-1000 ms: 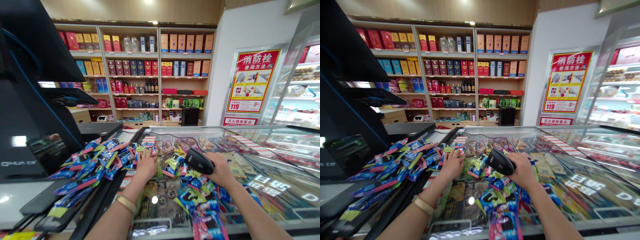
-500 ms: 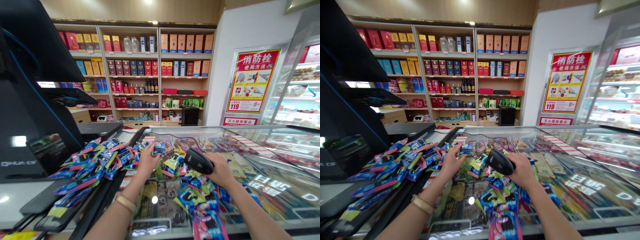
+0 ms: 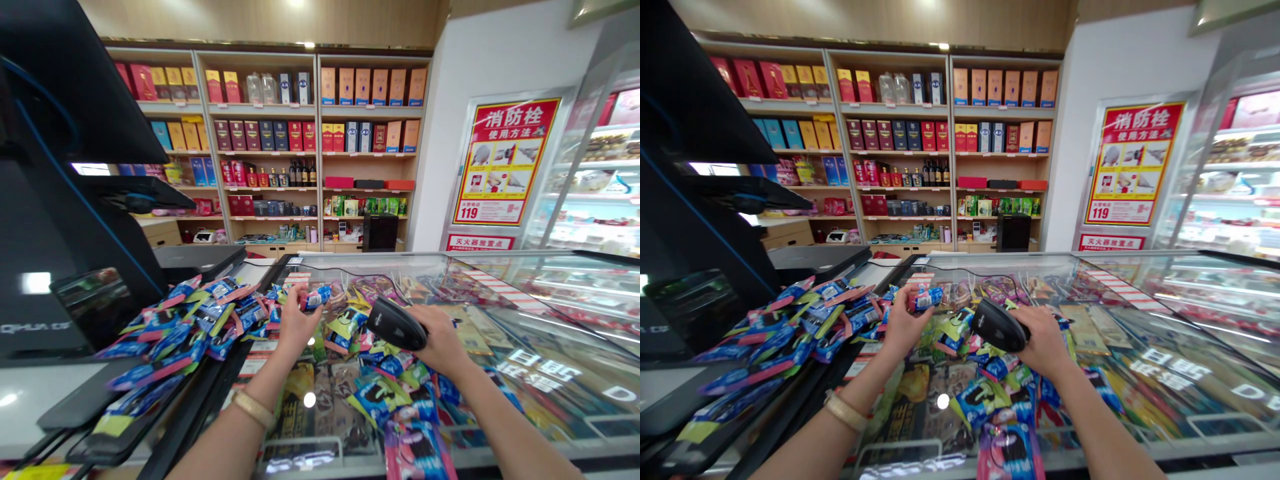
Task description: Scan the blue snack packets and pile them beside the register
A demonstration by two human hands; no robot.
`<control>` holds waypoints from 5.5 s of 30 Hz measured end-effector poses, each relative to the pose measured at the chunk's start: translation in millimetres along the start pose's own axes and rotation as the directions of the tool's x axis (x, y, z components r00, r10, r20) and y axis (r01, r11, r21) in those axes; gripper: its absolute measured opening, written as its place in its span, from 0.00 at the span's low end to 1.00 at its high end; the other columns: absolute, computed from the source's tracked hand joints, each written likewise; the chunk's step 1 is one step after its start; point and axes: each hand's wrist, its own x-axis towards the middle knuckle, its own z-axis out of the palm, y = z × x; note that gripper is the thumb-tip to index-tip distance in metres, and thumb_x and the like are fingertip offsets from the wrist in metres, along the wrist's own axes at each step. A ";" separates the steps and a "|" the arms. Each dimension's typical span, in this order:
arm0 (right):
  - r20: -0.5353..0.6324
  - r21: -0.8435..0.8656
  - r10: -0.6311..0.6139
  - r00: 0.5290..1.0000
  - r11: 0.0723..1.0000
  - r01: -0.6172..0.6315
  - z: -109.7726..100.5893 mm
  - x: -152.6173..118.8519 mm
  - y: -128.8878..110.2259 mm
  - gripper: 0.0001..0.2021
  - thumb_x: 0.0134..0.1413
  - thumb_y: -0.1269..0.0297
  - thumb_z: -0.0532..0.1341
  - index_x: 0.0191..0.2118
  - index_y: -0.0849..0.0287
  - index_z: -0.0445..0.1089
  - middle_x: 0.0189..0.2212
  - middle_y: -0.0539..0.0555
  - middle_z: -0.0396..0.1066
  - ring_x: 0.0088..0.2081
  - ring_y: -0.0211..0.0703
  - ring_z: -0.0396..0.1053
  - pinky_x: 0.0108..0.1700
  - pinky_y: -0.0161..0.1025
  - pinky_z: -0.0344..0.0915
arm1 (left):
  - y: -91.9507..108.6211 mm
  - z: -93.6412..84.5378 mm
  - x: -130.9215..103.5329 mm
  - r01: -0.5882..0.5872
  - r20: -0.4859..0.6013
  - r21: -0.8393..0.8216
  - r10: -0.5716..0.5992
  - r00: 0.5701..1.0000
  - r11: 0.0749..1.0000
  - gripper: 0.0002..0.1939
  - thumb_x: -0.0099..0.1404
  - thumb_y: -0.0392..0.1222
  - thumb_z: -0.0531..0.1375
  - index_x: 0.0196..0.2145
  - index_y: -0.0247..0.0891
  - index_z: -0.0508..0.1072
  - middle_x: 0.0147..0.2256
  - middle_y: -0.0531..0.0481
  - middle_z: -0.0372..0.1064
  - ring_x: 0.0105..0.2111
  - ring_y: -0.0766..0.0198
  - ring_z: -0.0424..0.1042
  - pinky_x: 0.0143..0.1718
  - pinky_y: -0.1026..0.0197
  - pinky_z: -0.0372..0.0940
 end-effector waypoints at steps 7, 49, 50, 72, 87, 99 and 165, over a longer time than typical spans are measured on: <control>0.008 0.063 -0.043 0.999 0.997 0.042 -2.6 1.8 -4.2 0.12 0.49 0.66 0.57 0.40 0.56 0.71 0.33 0.55 0.75 0.35 0.46 0.71 0.37 0.41 0.60 | -0.9 1.9 -3.0 -0.052 0.011 0.045 0.052 0.999 0.998 0.11 0.49 0.39 0.62 0.27 0.41 0.61 0.26 0.57 0.58 0.28 0.66 0.59 0.34 0.64 0.56; -0.170 -0.069 -0.057 0.984 0.997 0.046 -2.2 -0.8 5.5 0.08 0.54 0.59 0.59 0.36 0.57 0.70 0.28 0.54 0.72 0.28 0.44 0.67 0.31 0.40 0.57 | -6.9 3.6 -12.1 -0.283 0.276 0.609 0.137 0.951 0.741 0.23 0.62 0.39 0.54 0.55 0.38 0.69 0.55 0.36 0.65 0.57 0.47 0.62 0.59 0.42 0.54; -0.165 -0.068 -0.057 0.985 0.997 0.047 -1.8 -0.9 5.9 0.09 0.53 0.58 0.60 0.36 0.57 0.70 0.28 0.53 0.72 0.28 0.44 0.67 0.31 0.40 0.57 | -7.6 -2.9 -7.4 -0.238 0.209 0.711 0.124 0.970 0.662 0.23 0.62 0.39 0.54 0.55 0.37 0.70 0.55 0.35 0.64 0.57 0.45 0.61 0.59 0.41 0.52; -0.140 -0.068 -0.047 0.989 0.997 0.037 2.6 -2.3 8.1 0.09 0.53 0.59 0.60 0.38 0.57 0.70 0.27 0.53 0.71 0.29 0.44 0.67 0.32 0.39 0.57 | -32.4 -26.0 24.3 -0.147 -0.114 0.312 0.190 0.975 0.939 0.17 0.56 0.36 0.55 0.44 0.36 0.73 0.45 0.41 0.69 0.45 0.55 0.72 0.48 0.52 0.68; -0.106 -0.057 -0.037 0.994 0.998 0.031 0.7 -1.5 5.4 0.10 0.53 0.58 0.59 0.38 0.57 0.71 0.27 0.53 0.71 0.29 0.44 0.68 0.32 0.39 0.57 | -19.6 -14.1 18.2 0.178 -0.038 -0.057 -0.180 0.983 0.982 0.08 0.59 0.47 0.54 0.30 0.41 0.60 0.20 0.59 0.62 0.15 0.69 0.64 0.17 0.66 0.58; -0.035 -0.024 -0.056 0.998 0.998 0.055 -2.8 0.4 1.7 0.10 0.53 0.59 0.59 0.38 0.57 0.71 0.28 0.53 0.72 0.31 0.44 0.68 0.33 0.39 0.56 | -13.3 -4.9 6.7 0.034 0.126 -0.003 -0.033 0.991 0.999 0.06 0.62 0.44 0.51 0.29 0.41 0.60 0.22 0.59 0.57 0.21 0.68 0.60 0.24 0.67 0.56; -0.091 -0.029 0.001 0.996 1.000 -0.004 1.8 0.8 3.2 0.09 0.52 0.60 0.59 0.37 0.57 0.71 0.28 0.54 0.72 0.30 0.43 0.67 0.34 0.39 0.55 | -23.6 -15.2 30.0 -0.324 0.432 0.841 -0.178 0.884 0.434 0.13 0.62 0.41 0.56 0.40 0.44 0.80 0.45 0.41 0.69 0.45 0.51 0.70 0.48 0.51 0.58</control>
